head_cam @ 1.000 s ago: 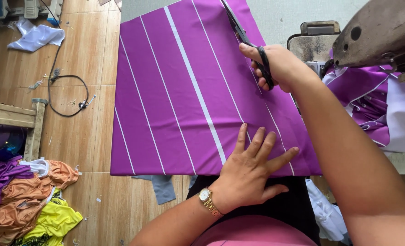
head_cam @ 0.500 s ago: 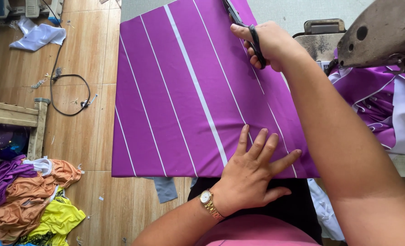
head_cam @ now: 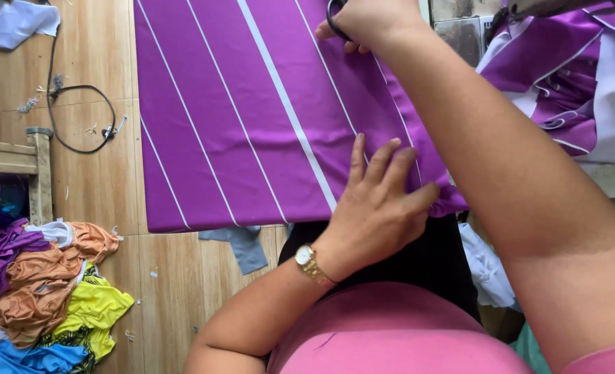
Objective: The person is using large fabric scissors to cut strips of purple striped fabric along marked lines on a work table.
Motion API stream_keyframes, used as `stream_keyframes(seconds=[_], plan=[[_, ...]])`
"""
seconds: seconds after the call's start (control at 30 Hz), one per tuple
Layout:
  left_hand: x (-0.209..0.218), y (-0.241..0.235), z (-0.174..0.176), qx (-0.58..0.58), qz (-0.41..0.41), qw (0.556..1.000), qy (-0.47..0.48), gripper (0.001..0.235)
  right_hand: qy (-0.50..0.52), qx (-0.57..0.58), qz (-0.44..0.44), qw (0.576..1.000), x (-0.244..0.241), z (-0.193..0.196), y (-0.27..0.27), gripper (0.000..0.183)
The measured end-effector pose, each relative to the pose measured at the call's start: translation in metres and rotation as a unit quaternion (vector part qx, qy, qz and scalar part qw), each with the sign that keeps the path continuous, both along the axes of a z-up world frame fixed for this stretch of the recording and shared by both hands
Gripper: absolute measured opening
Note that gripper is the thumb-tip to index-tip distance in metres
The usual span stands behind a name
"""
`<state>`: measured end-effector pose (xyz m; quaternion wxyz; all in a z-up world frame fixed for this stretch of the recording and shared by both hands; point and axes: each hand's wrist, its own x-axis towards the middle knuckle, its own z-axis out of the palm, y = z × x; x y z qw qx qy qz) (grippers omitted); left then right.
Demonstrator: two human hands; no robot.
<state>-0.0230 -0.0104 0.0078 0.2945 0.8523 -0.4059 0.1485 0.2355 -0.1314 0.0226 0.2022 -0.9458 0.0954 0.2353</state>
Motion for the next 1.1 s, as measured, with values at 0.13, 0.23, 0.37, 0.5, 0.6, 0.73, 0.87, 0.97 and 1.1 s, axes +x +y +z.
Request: stream_keyframes(seconds=[0.13, 0.23, 0.37, 0.5, 0.6, 0.73, 0.87, 0.97, 1.1], plan=[[-0.021, -0.017, -0.009, -0.033, -0.053, 0.994, -0.094, 0.012, -0.038, -0.021, -0.02, 0.999, 0.009, -0.023, -0.002, 0.035], [-0.041, -0.007, -0.004, -0.036, -0.229, 0.972, -0.043, 0.014, -0.084, -0.073, 0.02, 0.994, 0.029, -0.051, -0.009, 0.067], [-0.079, 0.028, -0.006, -0.046, -0.336, 0.907, 0.248, 0.006, -0.061, -0.079, 0.001, 0.995, 0.047, -0.072, -0.012, 0.055], [-0.082, 0.078, -0.042, 0.083, -0.084, 0.864, 0.49, 0.025, -0.057, -0.091, -0.008, 0.994, 0.057, -0.084, -0.011, 0.065], [-0.095, 0.124, -0.084, 0.287, -0.034, 0.78, 0.555, 0.031, -0.07, -0.077, -0.033, 0.994, 0.045, -0.076, -0.009, 0.06], [-0.09, 0.139, -0.059, 0.281, -0.011, 0.751, 0.598, 0.029, -0.119, -0.055, -0.007, 0.991, 0.05, -0.091, -0.015, 0.04], [-0.082, 0.127, -0.016, 0.236, -0.015, 0.894, 0.381, 0.02, -0.159, -0.074, 0.007, 0.984, 0.046, -0.082, -0.013, 0.051], [-0.044, 0.115, 0.04, 0.101, 0.042, 0.976, 0.187, 0.028, -0.193, -0.094, 0.019, 0.977, 0.039, -0.072, -0.015, 0.061], [0.045, 0.103, 0.066, 0.297, 0.231, 0.878, 0.294, 0.087, -0.227, -0.066, 0.006, 0.972, 0.017, -0.043, -0.019, 0.059]])
